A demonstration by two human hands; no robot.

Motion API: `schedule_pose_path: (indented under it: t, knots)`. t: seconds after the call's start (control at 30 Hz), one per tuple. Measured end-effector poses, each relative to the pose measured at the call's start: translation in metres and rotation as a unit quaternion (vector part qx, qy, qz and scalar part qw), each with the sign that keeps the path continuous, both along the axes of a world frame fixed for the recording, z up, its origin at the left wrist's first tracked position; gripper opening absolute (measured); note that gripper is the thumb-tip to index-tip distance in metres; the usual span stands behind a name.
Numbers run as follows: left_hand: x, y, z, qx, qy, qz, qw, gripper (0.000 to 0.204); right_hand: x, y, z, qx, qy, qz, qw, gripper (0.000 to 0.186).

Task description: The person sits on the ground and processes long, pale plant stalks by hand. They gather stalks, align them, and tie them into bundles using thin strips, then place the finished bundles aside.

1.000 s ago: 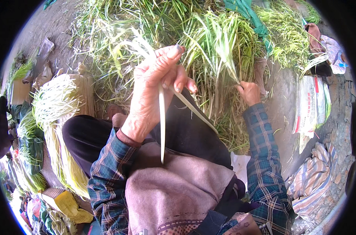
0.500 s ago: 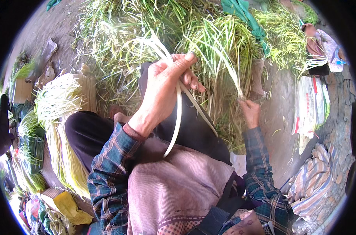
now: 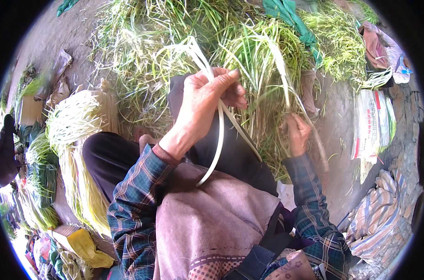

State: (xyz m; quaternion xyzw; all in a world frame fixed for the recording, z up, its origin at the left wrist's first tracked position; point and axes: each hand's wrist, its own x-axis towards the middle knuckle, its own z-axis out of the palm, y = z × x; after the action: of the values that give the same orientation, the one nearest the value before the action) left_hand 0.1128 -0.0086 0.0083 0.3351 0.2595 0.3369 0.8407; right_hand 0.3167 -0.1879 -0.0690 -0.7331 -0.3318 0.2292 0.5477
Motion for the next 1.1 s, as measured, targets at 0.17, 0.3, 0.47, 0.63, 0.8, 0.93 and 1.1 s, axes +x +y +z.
schedule_pose_path:
  t: [0.17, 0.3, 0.47, 0.63, 0.8, 0.93, 1.1]
  knots:
    - [0.001, 0.001, 0.001, 0.053, 0.069, -0.048, 0.995, 0.026, -0.021, 0.030, 0.026, 0.102, -0.136, 0.042, 0.984, 0.015]
    - [0.004, 0.003, -0.002, 0.076, 0.098, -0.070, 0.990, 0.029, -0.043, 0.046, 0.042, 0.155, -0.274, 0.140, 0.939, 0.017]
    - [0.007, 0.002, -0.004, 0.097, 0.109, -0.079, 0.986, 0.020, -0.055, 0.053, 0.041, 0.155, -0.382, 0.262, 0.873, 0.016]
    - [0.007, -0.002, -0.005, 0.070, 0.063, -0.041, 0.995, 0.014, -0.031, 0.052, 0.002, 0.021, -0.206, 0.204, 0.957, 0.026]
    - [0.003, -0.002, -0.008, 0.080, 0.036, -0.048, 0.995, 0.010, 0.045, 0.045, -0.031, -0.156, -0.097, 0.024, 0.983, 0.077]
    - [0.004, -0.003, -0.008, 0.074, 0.026, -0.048, 0.996, 0.011, 0.061, 0.035, -0.008, -0.209, -0.098, 0.057, 0.971, 0.050]
    - [0.008, -0.005, -0.006, 0.087, 0.066, -0.058, 0.992, 0.011, 0.005, 0.079, 0.050, 0.121, -0.102, 0.103, 0.982, 0.037]
